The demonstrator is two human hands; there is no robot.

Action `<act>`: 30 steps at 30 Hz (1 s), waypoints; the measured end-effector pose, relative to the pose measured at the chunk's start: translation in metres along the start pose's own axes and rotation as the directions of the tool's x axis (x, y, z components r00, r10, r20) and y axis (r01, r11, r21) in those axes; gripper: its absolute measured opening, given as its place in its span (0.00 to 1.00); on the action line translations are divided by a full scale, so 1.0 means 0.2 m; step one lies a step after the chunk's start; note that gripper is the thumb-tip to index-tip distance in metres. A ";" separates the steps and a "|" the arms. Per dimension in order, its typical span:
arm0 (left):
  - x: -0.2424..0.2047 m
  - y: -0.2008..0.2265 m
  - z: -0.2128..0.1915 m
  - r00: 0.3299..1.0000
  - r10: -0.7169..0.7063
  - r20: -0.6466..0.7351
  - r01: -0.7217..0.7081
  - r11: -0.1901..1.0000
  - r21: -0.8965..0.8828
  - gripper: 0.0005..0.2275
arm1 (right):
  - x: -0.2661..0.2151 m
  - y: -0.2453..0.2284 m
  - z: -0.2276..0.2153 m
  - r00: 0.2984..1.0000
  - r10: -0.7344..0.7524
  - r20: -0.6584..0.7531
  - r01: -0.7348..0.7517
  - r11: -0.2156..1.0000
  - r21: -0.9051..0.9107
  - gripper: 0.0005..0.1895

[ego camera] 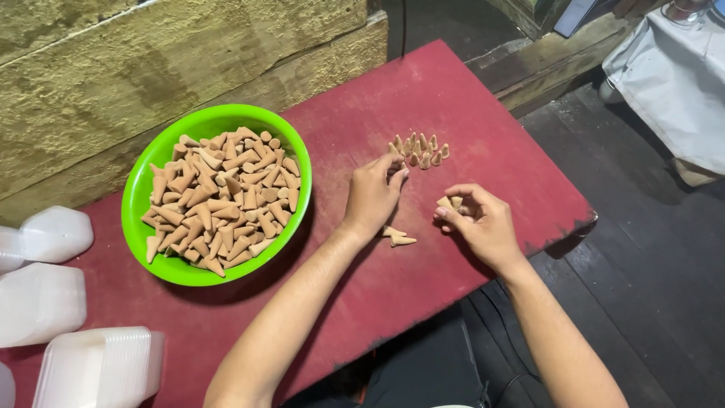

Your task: The person repeatedly picks small cone-shaped clay pieces from a green bowl and places them in rows on a red table. The hands handle the pieces one at a time, forming a growing line of cones on the table surface.

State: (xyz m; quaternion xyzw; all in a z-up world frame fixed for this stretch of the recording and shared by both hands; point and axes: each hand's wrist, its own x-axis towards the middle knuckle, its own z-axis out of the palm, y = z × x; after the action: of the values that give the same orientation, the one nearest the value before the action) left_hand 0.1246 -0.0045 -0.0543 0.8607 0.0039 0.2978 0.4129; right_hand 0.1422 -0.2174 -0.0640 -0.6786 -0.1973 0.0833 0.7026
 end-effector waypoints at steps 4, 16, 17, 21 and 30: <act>-0.01 0.01 -0.01 1.000 -0.003 0.020 0.002 0.999 0.043 0.08 | -0.01 -0.04 0.01 1.000 -0.006 0.018 0.006 0.999 -0.035 0.16; -0.25 0.15 -0.30 0.929 0.229 0.290 -0.262 0.962 0.081 0.04 | 0.01 -0.09 0.01 0.992 -0.127 0.003 0.125 0.969 -0.213 0.07; -0.27 0.16 -0.32 0.910 0.211 0.356 -0.263 0.959 0.104 0.06 | 0.02 -0.10 0.01 0.980 -0.193 0.052 0.199 0.920 -0.337 0.07; -0.32 0.14 -0.36 0.870 0.209 0.446 -0.289 0.950 0.120 0.07 | 0.06 -0.21 0.07 0.912 -0.370 0.175 0.404 0.744 -0.532 0.11; -0.34 0.11 -0.41 0.830 0.181 0.528 -0.310 0.936 0.166 0.06 | 0.30 -0.12 0.11 0.877 -0.250 0.409 0.470 0.280 -0.837 0.18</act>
State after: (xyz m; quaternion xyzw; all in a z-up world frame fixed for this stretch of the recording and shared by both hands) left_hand 0.0214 0.0217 -0.0349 0.9456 -0.1789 0.1105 0.2482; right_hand 0.1837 -0.1752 -0.0307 -0.8760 -0.4263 -0.1359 0.1800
